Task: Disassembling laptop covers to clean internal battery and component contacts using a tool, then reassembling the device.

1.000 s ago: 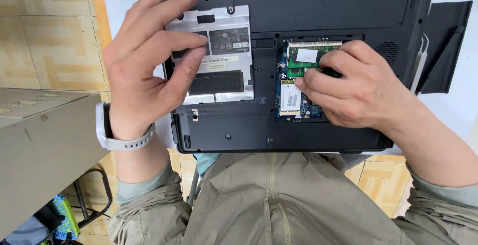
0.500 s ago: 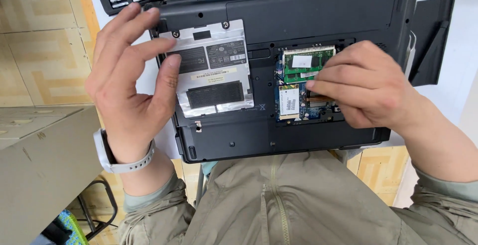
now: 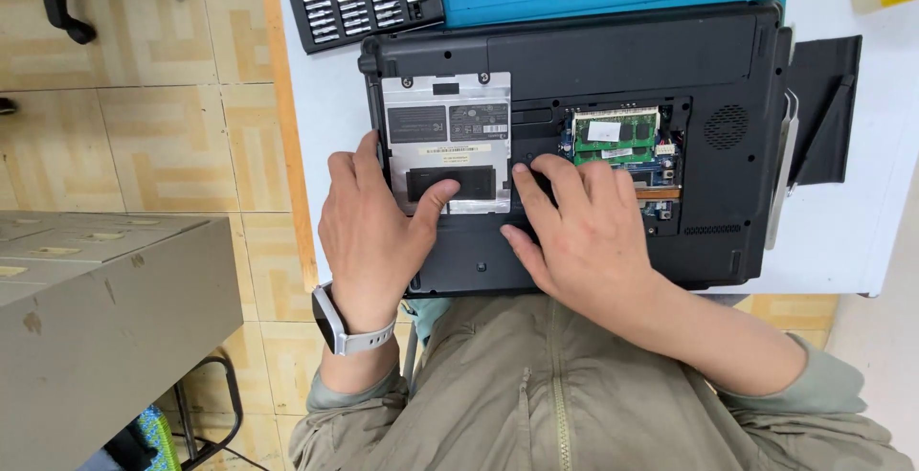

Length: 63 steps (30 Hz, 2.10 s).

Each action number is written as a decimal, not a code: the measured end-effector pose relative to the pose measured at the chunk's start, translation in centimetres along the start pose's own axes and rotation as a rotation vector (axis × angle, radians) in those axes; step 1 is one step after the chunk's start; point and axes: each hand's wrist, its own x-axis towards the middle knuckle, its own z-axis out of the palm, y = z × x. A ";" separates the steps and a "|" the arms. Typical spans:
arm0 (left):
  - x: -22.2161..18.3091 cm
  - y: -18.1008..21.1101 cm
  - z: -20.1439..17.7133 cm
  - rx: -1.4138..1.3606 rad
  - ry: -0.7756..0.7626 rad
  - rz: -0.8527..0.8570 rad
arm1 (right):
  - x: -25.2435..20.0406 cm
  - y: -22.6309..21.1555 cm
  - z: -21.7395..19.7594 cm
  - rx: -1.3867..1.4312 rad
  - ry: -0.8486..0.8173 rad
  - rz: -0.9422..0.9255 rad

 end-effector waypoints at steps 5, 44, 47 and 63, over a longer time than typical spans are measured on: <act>-0.5 -0.2 -0.9 -0.239 0.008 -0.124 | 0.1 -1.3 1.0 0.065 0.153 0.001; 3.5 6.1 1.7 -0.533 0.010 0.857 | -10.2 6.6 -0.7 0.024 0.764 -0.327; 3.5 5.7 1.9 -0.413 0.069 0.881 | -11.9 7.0 0.8 0.004 0.793 -0.311; 4.9 4.6 2.2 -0.458 0.216 0.798 | -8.2 7.4 1.8 -0.107 0.769 -0.321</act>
